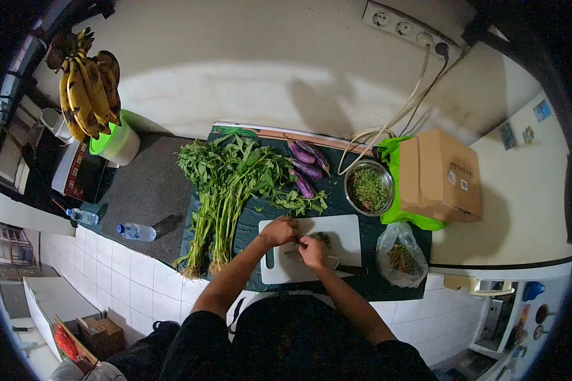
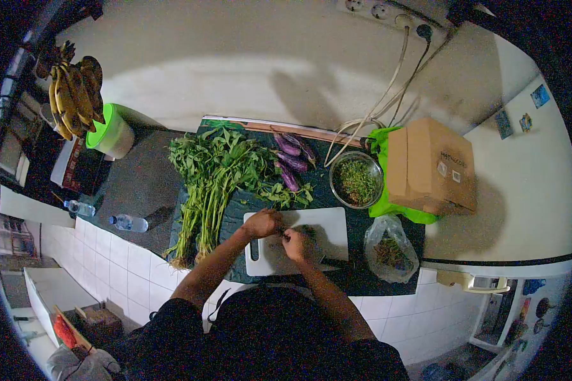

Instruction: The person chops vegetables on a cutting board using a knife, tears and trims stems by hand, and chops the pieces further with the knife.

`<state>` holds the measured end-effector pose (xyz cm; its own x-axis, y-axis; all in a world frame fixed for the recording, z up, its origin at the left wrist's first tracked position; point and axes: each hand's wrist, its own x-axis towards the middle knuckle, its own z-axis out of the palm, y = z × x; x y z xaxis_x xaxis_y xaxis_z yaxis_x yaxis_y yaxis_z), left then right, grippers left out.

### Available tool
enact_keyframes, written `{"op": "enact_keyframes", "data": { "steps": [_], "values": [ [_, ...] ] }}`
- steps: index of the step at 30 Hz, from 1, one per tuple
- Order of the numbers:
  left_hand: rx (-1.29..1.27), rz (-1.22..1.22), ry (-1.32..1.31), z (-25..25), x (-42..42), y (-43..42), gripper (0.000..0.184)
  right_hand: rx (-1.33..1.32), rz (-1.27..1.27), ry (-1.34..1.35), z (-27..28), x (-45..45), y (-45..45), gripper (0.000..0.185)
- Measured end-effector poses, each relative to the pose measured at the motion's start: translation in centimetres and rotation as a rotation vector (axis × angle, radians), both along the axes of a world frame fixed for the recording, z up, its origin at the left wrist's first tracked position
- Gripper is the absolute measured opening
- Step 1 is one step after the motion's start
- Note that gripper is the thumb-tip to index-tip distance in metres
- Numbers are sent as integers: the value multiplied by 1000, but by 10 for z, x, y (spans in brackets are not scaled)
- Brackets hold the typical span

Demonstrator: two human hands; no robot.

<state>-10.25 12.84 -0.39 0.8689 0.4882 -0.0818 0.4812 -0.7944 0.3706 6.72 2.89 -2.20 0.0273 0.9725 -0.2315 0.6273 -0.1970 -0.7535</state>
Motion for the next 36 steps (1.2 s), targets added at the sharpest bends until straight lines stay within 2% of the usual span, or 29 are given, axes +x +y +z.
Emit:
{"op": "enact_keyframes", "data": {
  "steps": [5, 7, 9, 11, 13, 15, 17, 20, 24, 26, 29, 31, 32, 34, 36],
  "values": [
    [-39, -41, 72, 0, -3, 4, 27, 122, -7, 4, -3, 7, 1, 21],
    [-27, -14, -34, -11, -8, 5, 26, 116, 4, -4, 8, 7, 0, 20],
    [-48, -18, -32, -16, -10, 6, 26, 108, 16, -13, 12, 6, 0, 20],
    [-70, -16, -33, -14, -11, 3, 26, 210, 37, -9, 12, 6, -1, 18],
    [56, -15, -159, -11, -13, -1, 23, 225, 39, -44, 9, 5, -2, 17],
    [49, -29, -95, -16, -12, 0, 20, 243, 41, -78, 7, 6, -3, 16],
    [44, -44, -28, -25, -15, 2, 17, 336, 160, -157, 4, 11, -2, 15],
    [50, -79, -70, -15, -18, 4, 19, 397, 262, -251, -5, 16, -1, 16],
    [125, -117, -122, -15, -21, 1, 22, 451, 372, -322, 22, 17, -4, 17],
    [164, -139, -100, -10, -22, -2, 23, 647, 433, -368, 20, 20, -4, 20],
    [222, -194, -131, -10, -28, -3, 27, 615, 346, -436, -14, 16, -11, 18],
    [269, -224, -244, -16, -31, -7, 31, 650, 408, -484, 5, 16, -10, 18],
    [270, -225, -243, -16, -33, -9, 31, 684, 470, -530, 16, 15, -9, 17],
    [311, -217, -149, -8, -37, -13, 33, 714, 449, -539, 22, 14, -12, 14],
    [315, -193, -167, -3, -38, -16, 30, 745, 431, -549, 19, 11, -12, 12]
  ]
}}
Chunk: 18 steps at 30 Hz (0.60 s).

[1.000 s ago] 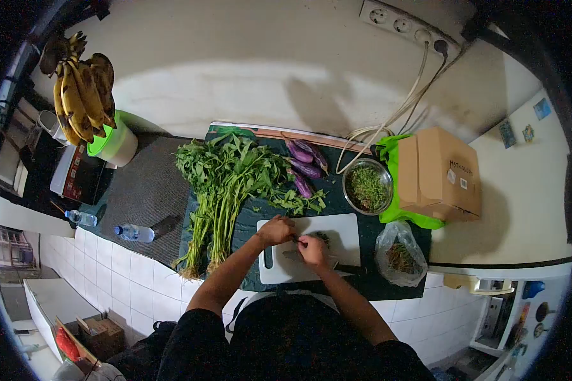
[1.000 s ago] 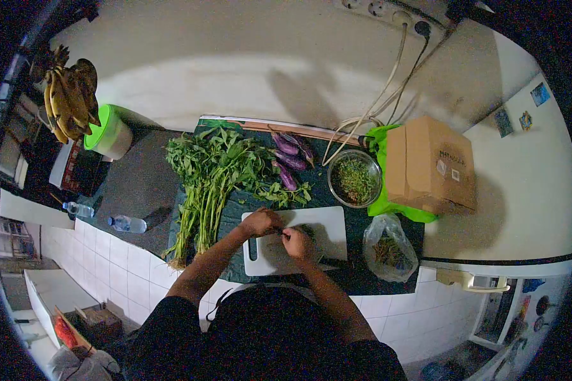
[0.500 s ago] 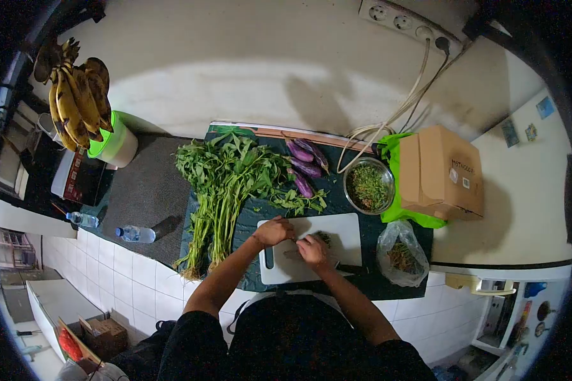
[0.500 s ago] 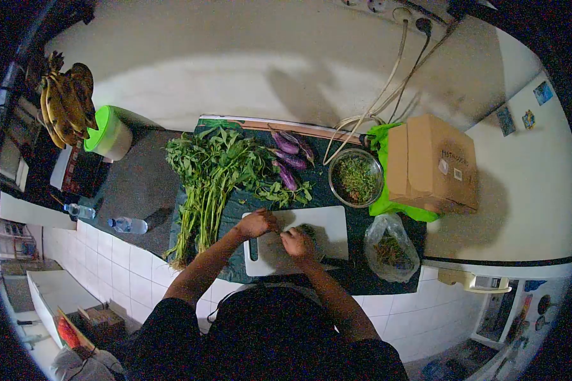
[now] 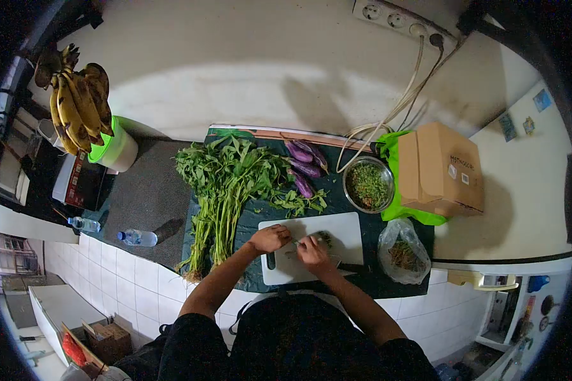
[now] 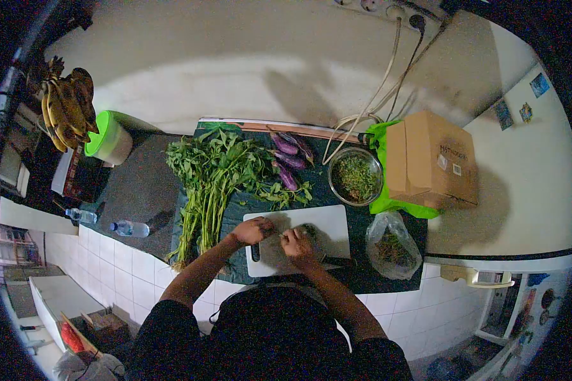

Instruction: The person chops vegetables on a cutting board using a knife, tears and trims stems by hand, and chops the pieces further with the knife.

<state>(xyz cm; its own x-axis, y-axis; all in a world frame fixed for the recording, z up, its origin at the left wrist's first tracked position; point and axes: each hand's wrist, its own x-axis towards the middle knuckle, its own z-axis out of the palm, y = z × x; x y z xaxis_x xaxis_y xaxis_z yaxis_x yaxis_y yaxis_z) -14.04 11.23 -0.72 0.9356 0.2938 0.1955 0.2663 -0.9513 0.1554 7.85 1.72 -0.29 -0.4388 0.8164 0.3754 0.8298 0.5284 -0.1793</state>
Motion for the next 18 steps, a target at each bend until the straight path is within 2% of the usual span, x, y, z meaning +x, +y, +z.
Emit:
{"op": "enact_keyframes", "data": {
  "steps": [2, 3, 5, 8, 11, 15, 17, 18],
  "values": [
    [-4, 20, -23, 2, 1, -1, 28, -295, -111, 290, -12, -4, 1, 9],
    [-17, 28, -10, 2, 3, -1, 25, -294, -112, 290, -12, -4, 4, 9],
    [-31, 35, 5, 3, 3, -2, 22, -363, -131, 459, -13, -7, 12, 12],
    [-53, 86, 23, 11, 6, -2, 17, -462, -218, 528, -39, -6, 17, 12],
    [-61, 110, 31, 11, 5, -8, 16, -477, -320, 560, -35, -10, 15, 12],
    [-46, 127, -7, 10, 1, -9, 12, -508, -290, 541, -40, -12, 12, 11],
    [-22, 111, 2, 9, 4, -8, 12, -605, -363, 744, -49, -18, 7, 14],
    [-93, 148, 87, 5, 8, -6, 12, -609, -360, 742, -44, -18, 7, 14]
  ]
}}
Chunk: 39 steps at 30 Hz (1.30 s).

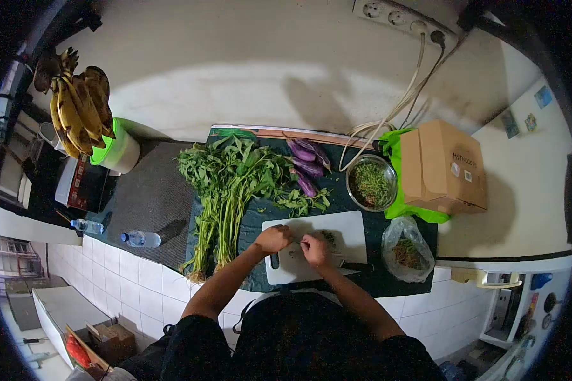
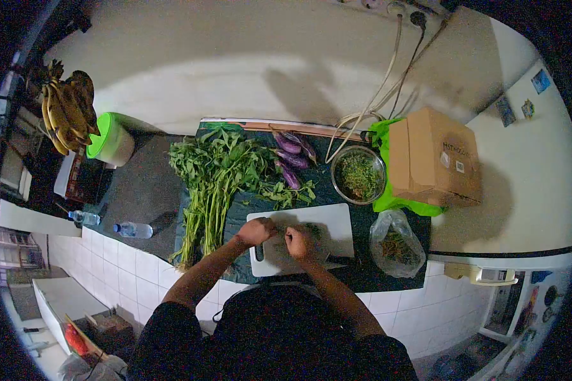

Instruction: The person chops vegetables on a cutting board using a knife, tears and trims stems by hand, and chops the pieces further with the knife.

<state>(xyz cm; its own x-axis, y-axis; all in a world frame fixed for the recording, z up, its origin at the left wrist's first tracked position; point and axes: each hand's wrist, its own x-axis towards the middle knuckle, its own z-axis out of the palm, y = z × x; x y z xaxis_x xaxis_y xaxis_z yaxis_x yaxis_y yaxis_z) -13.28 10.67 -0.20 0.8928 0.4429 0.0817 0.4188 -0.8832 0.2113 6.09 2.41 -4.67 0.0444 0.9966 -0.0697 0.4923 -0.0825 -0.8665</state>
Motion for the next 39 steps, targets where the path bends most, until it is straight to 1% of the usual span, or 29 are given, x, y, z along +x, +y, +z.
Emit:
{"op": "enact_keyframes", "data": {
  "steps": [1, 2, 4, 5, 7, 8, 9, 10, 11, 13, 14, 16, 18, 20, 21, 22, 23, 24, 26, 27, 28, 29, 30, 31, 32, 34, 36, 38, 39],
  "values": [
    [-75, 38, 80, -3, 4, 2, 12, -35, 19, -68, 6, 1, 0, 17],
    [-75, 42, 79, -6, 7, 5, 12, -68, 36, -136, 11, 2, 1, 20],
    [-345, 298, 41, -1, 14, 13, 15, -29, 19, -100, -3, 1, 2, 21],
    [-344, 295, 41, 2, 15, 16, 15, 9, -2, -64, -12, 2, 1, 23],
    [-454, 358, 146, 0, 16, 21, 16, -3, 0, -93, -17, 1, 3, 24],
    [-452, 357, 146, -1, 16, 23, 16, -17, 8, -121, -19, 1, 3, 25],
    [-425, 253, 53, -12, 12, 23, 17, -17, 6, -120, -13, 1, 3, 25],
    [-399, 149, -41, -13, 11, 23, 17, 25, 61, -214, -3, 3, 4, 23],
    [-399, 149, -39, -15, 10, 21, 17, 68, 117, -308, 6, 3, 4, 22],
    [-339, 113, 6, -5, 10, 18, 17, 48, 111, -324, 14, 0, 5, 19],
    [-339, 113, 5, 0, 11, 16, 17, 30, 105, -343, 18, -1, 6, 17],
    [-366, 201, -12, 3, 13, 11, 16, 50, 93, -355, 26, -1, 6, 15],
    [-342, 213, -15, 6, 14, 8, 14, 70, 81, -365, 30, 0, 8, 13],
    [-322, 224, -20, 8, 18, 5, 12, 193, 147, -421, 31, 8, 10, 10],
    [-227, 197, -37, 4, 19, 3, 11, 192, 147, -421, 35, 12, 12, 10],
    [-131, 169, -55, -1, 20, 1, 10, 178, 225, -508, 40, 16, 15, 10],
    [-132, 170, -57, -6, 21, -1, 10, 163, 303, -594, 45, 21, 18, 9],
    [-93, 184, -54, -7, 23, -4, 8, 163, 303, -595, 47, 25, 20, 9],
    [-54, 197, -50, -11, 26, -7, 8, 215, 434, -734, 51, 31, 22, 10],
    [-24, 179, 4, -11, 27, -8, 9, 215, 435, -733, 47, 34, 21, 10],
    [7, 161, 59, -12, 26, -10, 11, 289, 475, -768, 42, 36, 19, 11],
    [5, 163, 61, -12, 25, -15, 11, 364, 516, -801, 37, 38, 17, 13],
    [37, 152, 12, -9, 24, -20, 15, 365, 518, -801, 35, 40, 15, 13],
    [70, 140, -37, -7, 24, -22, 19, 425, 550, -799, 33, 43, 13, 14],
    [69, 140, -36, -4, 22, -21, 19, 483, 580, -796, 31, 44, 11, 15],
    [35, 70, 38, 1, 18, -22, 27, 498, 562, -818, 22, 44, 1, 18],
    [24, 53, 35, 2, 19, -18, 27, 517, 545, -845, 23, 46, -2, 20],
    [19, 33, 29, 0, 22, -14, 28, 501, 647, -919, 35, 49, -3, 27],
    [46, 0, 34, -11, 23, -10, 27, 502, 644, -924, 29, 50, -4, 27]
  ]
}}
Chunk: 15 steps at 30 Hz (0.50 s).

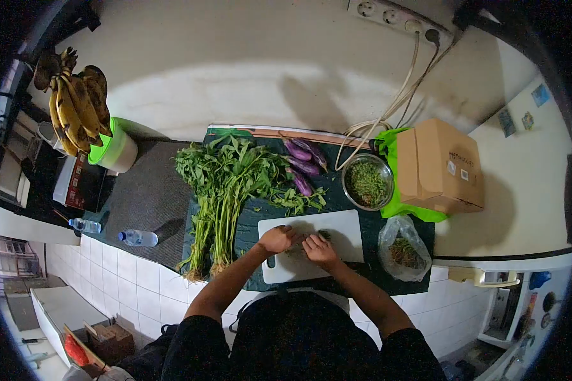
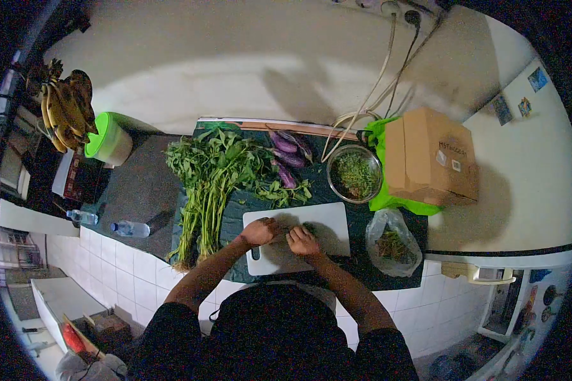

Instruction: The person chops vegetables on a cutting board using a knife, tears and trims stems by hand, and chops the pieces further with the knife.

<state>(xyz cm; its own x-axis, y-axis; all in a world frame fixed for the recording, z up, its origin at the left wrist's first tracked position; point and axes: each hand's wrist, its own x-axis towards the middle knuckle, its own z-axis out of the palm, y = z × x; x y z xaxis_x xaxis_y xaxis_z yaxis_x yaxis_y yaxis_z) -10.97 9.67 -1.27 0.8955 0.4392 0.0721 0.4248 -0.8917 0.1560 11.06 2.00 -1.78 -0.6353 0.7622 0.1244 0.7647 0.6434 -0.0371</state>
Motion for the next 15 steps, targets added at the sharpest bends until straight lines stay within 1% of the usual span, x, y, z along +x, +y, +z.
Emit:
{"op": "enact_keyframes", "data": {
  "steps": [2, 3, 5, 6, 7, 8, 10, 11, 12, 14, 15],
  "values": [
    [33, -35, 5, -9, 0, 8, 26, 277, 1, 101, -26, 0, -6, 36],
    [-7, -32, -42, -11, 0, 10, 26, 281, -1, 98, -19, -1, -8, 36],
    [-46, -33, -96, -13, 1, 15, 25, 184, -101, 36, 3, -5, -14, 37],
    [-93, -24, -169, -12, 1, 19, 25, 183, -103, 29, 6, -4, -14, 37],
    [-143, -14, -240, -11, 1, 19, 25, 122, -125, 63, 9, -3, -16, 41],
    [-149, -18, -245, -11, 2, 18, 25, 60, -147, 96, 11, -1, -18, 46],
    [-260, 88, -288, -4, 2, 17, 28, 43, -165, 137, 14, 6, -21, 47],
    [-289, 47, -259, 0, 1, 20, 35, 31, -178, 185, 16, 7, -22, 48],
    [-291, 47, -259, -5, 1, 21, 35, 29, -178, 185, 18, 7, -24, 48],
    [-186, -120, -198, -22, 0, 27, 39, -39, -248, 255, 22, 7, -27, 53],
    [-183, -121, -198, -16, 1, 26, 39, -36, -247, 254, 22, 8, -26, 53]
  ]
}}
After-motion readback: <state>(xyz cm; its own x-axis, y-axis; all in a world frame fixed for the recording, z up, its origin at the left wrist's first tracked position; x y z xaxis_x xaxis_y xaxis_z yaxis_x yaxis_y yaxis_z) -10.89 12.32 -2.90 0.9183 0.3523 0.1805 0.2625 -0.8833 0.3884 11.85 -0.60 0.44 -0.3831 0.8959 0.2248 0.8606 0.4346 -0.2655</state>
